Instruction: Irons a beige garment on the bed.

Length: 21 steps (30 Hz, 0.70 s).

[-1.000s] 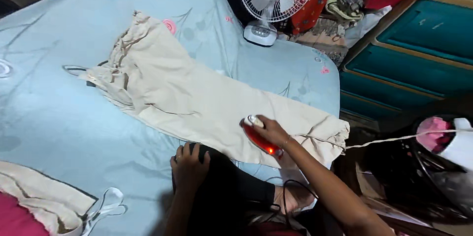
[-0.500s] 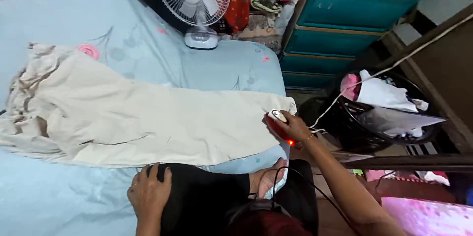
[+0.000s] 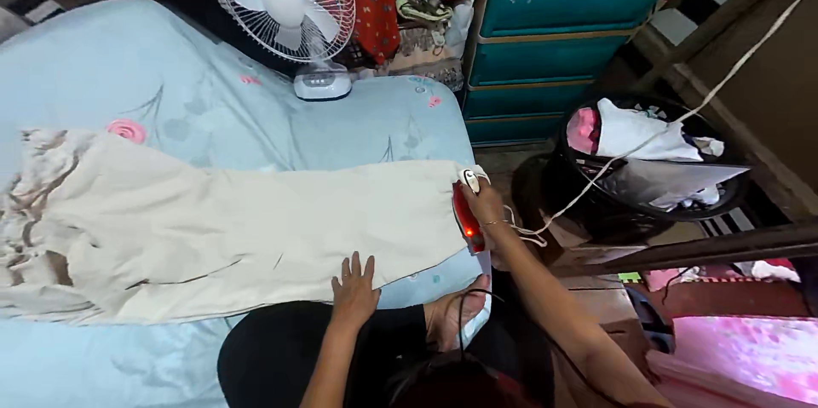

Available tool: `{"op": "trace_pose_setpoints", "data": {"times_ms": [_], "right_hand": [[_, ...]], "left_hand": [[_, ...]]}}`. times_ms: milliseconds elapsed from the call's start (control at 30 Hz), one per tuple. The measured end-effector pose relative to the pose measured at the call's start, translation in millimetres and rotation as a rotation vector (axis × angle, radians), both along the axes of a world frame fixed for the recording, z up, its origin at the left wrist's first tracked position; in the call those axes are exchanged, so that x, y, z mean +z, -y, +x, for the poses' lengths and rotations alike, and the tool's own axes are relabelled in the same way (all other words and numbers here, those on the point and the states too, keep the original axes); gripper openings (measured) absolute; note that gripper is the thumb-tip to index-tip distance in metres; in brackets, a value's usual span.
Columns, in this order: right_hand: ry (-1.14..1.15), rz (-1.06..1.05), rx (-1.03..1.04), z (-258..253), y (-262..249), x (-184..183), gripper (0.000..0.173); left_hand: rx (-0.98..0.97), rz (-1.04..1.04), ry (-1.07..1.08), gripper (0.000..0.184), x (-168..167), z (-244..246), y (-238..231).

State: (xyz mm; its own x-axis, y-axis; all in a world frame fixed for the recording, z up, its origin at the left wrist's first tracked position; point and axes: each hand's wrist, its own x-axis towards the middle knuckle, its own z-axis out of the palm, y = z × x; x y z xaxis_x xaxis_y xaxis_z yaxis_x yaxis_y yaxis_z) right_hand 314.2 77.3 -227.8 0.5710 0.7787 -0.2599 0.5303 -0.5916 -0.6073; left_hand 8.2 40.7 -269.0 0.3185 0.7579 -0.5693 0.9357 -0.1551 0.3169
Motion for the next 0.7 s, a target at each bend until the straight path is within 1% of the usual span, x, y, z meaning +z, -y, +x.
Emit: {"op": "trace_pose_setpoints", "data": {"times_ms": [67, 133, 200, 233, 300, 400, 500, 600, 700], "right_hand": [[-0.026, 0.04, -0.08, 2.0, -22.2, -8.8, 0.05], [-0.067, 0.076, -0.15, 13.0, -45.6, -18.9, 0.049], [-0.108, 0.083, -0.158, 25.3, -65.1, -28.2, 0.049], [-0.117, 0.065, -0.135, 28.6, -70.5, -26.9, 0.051], [-0.125, 0.038, -0.092, 27.2, -64.5, -20.8, 0.051], [-0.11, 0.011, -0.035, 15.6, -30.1, -15.7, 0.049], [-0.087, 0.005, -0.08, 5.0, -2.2, -17.4, 0.052], [-0.065, 0.039, -0.168, 1.2, -10.7, -19.0, 0.051], [-0.079, 0.083, -0.219, 11.4, -41.4, -29.0, 0.049]], "left_hand": [[0.011, 0.02, -0.043, 0.073, -7.9, 4.1, -0.5], [0.014, 0.083, -0.037, 0.072, -17.8, 1.4, 5.8], [0.013, 0.134, -0.014, 0.071, -24.4, -2.2, 11.1], [0.016, 0.147, -0.007, 0.071, -25.1, -2.7, 12.3], [0.023, 0.144, -0.015, 0.071, -25.3, -2.0, 13.8], [0.019, 0.152, -0.043, 0.071, -25.5, -0.9, 14.3], [0.018, 0.151, -0.046, 0.07, -23.1, 1.0, 15.7], [0.014, 0.157, -0.057, 0.07, -22.7, 2.5, 15.2], [0.018, 0.171, -0.052, 0.07, -25.7, 2.1, 15.8]]}}
